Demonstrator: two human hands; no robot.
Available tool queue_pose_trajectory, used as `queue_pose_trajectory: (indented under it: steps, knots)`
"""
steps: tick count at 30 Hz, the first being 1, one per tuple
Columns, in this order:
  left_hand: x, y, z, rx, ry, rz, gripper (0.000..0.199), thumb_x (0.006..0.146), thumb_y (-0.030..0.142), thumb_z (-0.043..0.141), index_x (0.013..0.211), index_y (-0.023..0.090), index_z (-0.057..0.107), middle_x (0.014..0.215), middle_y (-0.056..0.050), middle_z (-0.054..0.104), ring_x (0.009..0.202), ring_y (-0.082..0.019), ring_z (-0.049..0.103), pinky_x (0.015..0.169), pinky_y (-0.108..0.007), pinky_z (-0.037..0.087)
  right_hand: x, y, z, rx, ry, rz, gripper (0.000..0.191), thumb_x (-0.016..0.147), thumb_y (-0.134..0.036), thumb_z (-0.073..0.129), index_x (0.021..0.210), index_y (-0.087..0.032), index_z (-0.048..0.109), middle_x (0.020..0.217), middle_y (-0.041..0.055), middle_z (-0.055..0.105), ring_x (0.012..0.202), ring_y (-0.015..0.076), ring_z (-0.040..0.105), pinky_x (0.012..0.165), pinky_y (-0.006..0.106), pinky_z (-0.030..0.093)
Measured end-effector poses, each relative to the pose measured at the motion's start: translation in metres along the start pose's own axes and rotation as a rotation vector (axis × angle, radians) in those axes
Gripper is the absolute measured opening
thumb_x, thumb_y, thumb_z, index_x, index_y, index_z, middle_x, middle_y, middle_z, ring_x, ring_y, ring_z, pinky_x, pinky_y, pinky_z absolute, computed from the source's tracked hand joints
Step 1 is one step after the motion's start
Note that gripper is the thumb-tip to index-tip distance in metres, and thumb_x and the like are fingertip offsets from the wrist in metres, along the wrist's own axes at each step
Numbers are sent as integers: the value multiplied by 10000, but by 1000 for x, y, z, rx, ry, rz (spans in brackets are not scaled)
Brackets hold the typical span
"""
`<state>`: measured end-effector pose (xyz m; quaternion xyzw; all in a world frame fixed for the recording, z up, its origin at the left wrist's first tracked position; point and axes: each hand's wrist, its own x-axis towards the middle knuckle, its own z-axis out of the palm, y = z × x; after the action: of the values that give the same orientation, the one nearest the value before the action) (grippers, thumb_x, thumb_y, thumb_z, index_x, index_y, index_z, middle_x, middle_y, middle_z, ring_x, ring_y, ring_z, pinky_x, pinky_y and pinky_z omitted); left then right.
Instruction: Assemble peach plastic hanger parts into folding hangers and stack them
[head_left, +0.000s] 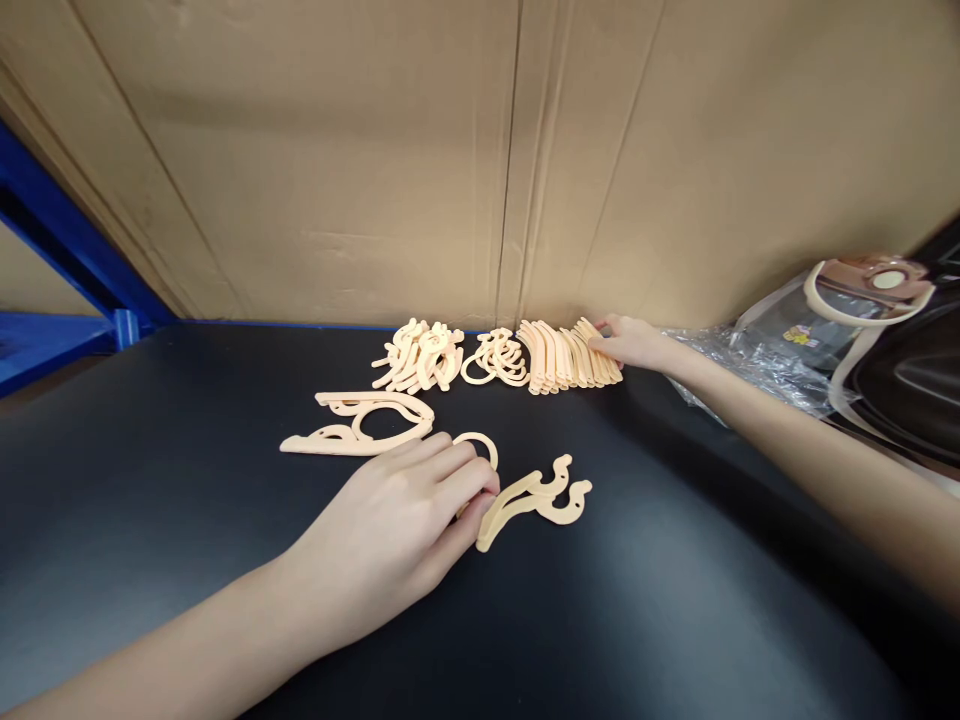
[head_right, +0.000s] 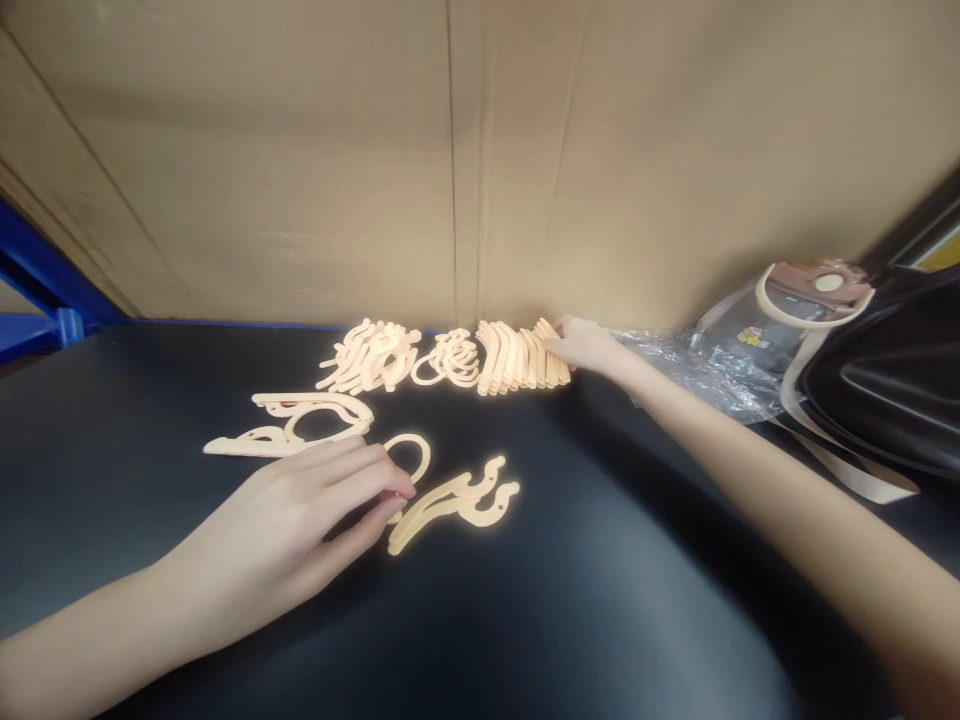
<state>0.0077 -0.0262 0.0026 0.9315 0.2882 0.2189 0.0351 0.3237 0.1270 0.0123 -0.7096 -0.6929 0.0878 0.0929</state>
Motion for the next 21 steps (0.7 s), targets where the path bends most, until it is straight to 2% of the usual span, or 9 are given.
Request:
queue_pose_trajectory:
  steps: [3, 6, 12, 21]
  knots:
    - [0, 0, 0, 0, 11, 4, 216, 992, 151, 404, 877, 184, 583, 785, 1, 588, 689, -162, 462, 627, -305, 339, -6, -1, -5, -24, 64, -2, 382, 872, -364, 519, 1154, -133, 635, 839, 107, 752, 791, 276, 710, 686, 335, 508]
    - [1, 1, 0, -7, 19, 8, 206, 991, 149, 408, 881, 184, 580, 790, 3, 589, 690, -160, 460, 628, -301, 337, -15, -3, -14, -59, 147, 3, 441, 872, -369, 522, 1228, -117, 584, 990, 154, 736, 924, 327, 685, 731, 371, 495]
    - [0, 2, 1, -8, 10, 28, 221, 1003, 168, 399, 873, 182, 577, 803, -10, 591, 706, -164, 452, 651, -304, 343, -27, -7, -22, -76, 170, -21, 473, 867, -382, 544, 1269, -133, 545, 928, 124, 736, 858, 300, 681, 724, 365, 492]
    - [2, 4, 3, -4, 11, 34, 239, 1002, 167, 389, 875, 182, 591, 793, -14, 591, 702, -159, 456, 635, -304, 361, -20, -4, -11, -52, 135, -42, 446, 846, -383, 575, 1221, -142, 596, 920, 103, 747, 841, 275, 691, 706, 321, 495]
